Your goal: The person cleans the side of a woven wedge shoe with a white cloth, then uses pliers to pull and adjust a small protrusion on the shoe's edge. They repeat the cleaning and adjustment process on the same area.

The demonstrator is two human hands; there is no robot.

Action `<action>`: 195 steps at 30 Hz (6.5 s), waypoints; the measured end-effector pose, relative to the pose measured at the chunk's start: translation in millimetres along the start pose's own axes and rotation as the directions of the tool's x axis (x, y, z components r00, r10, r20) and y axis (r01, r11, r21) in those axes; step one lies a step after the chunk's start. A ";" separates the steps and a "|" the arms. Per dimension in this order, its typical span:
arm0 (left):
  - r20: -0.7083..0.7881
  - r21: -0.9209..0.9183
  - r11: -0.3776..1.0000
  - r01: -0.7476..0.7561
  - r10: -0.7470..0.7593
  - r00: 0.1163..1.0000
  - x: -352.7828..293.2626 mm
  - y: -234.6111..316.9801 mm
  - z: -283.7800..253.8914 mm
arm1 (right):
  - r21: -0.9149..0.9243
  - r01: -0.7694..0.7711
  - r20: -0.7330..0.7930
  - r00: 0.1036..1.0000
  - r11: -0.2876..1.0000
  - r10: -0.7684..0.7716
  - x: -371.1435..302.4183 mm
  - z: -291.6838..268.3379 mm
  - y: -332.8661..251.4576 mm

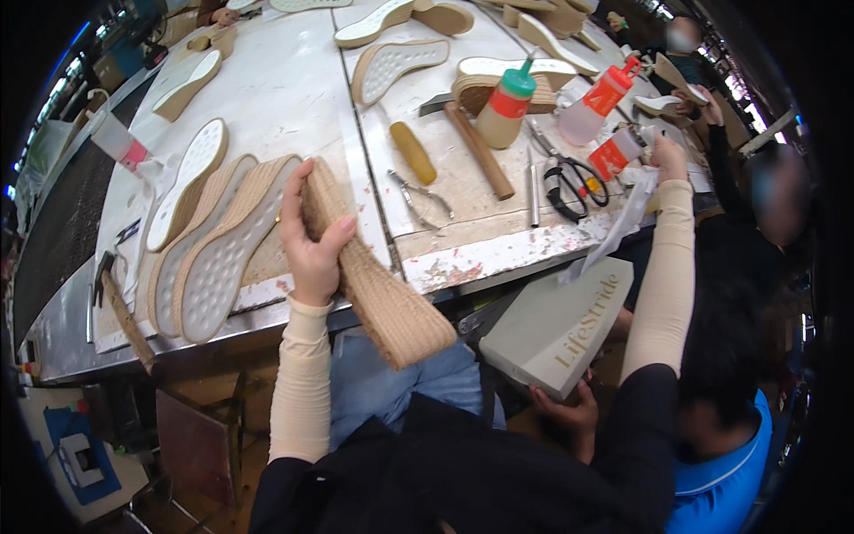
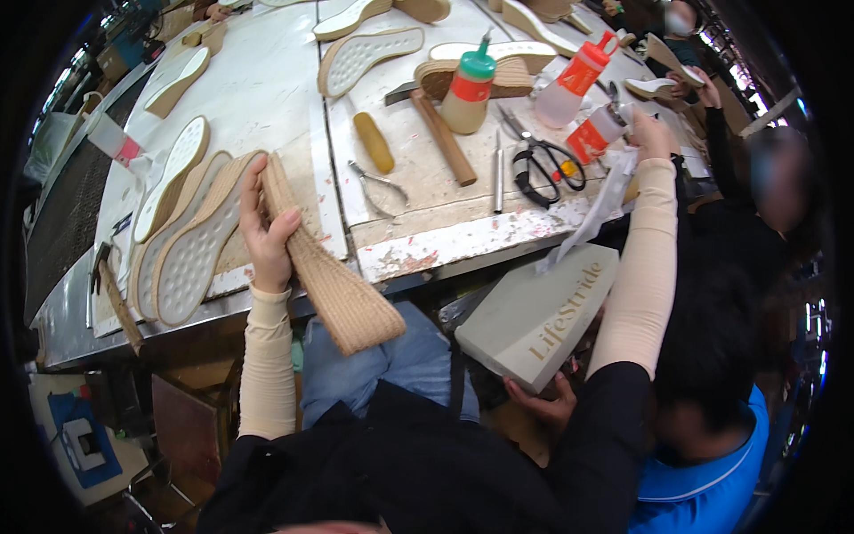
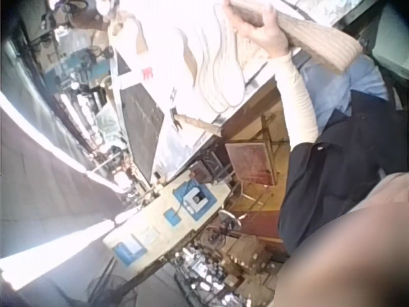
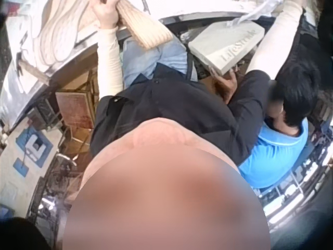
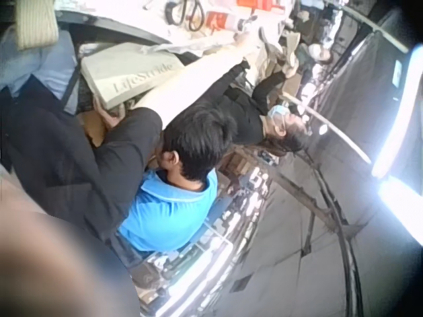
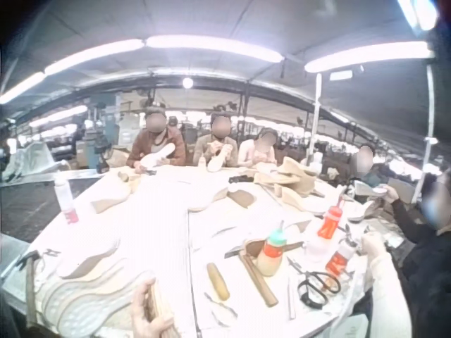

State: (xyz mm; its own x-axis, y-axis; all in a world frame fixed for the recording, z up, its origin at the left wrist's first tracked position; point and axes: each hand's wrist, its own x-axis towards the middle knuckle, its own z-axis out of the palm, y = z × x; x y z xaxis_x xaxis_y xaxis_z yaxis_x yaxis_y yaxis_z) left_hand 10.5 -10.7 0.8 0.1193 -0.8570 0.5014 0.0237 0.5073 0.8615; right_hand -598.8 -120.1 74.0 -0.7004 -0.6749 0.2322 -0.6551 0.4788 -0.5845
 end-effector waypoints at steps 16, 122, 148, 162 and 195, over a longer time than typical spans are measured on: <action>-0.030 -0.012 1.000 -0.025 0.025 0.999 -0.4 4.0 1.9 | 0.662 0.105 -0.248 0.965 0.742 0.084 -62.6 -32.1 -57.3; -0.047 0.084 0.991 -0.102 0.106 0.993 5.9 -4.7 2.3 | 0.757 0.340 0.313 0.561 0.559 -0.766 -430.8 68.9 -194.3; 0.018 0.012 0.999 -0.045 0.045 0.999 8.4 -0.2 3.1 | 0.766 0.345 0.336 0.505 0.542 -0.795 -428.6 68.2 -185.7; 0.019 0.022 0.997 -0.074 0.074 0.997 8.5 -2.1 3.5 | 0.797 0.346 0.278 0.516 0.494 -0.810 -425.7 73.3 -187.4; 0.034 0.021 0.999 -0.038 0.037 0.999 7.2 -2.3 3.8 | 0.747 0.305 0.381 0.532 0.591 -0.756 -429.5 66.8 -189.3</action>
State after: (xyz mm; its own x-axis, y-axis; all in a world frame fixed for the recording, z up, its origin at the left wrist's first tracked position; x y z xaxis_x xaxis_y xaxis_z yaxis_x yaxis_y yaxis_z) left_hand 7.5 -18.5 2.8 0.0864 -0.8403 0.5352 -0.0020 0.5371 0.8435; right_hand -155.0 41.6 33.0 0.2304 -0.9351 0.2692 -0.3891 -0.3421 -0.8553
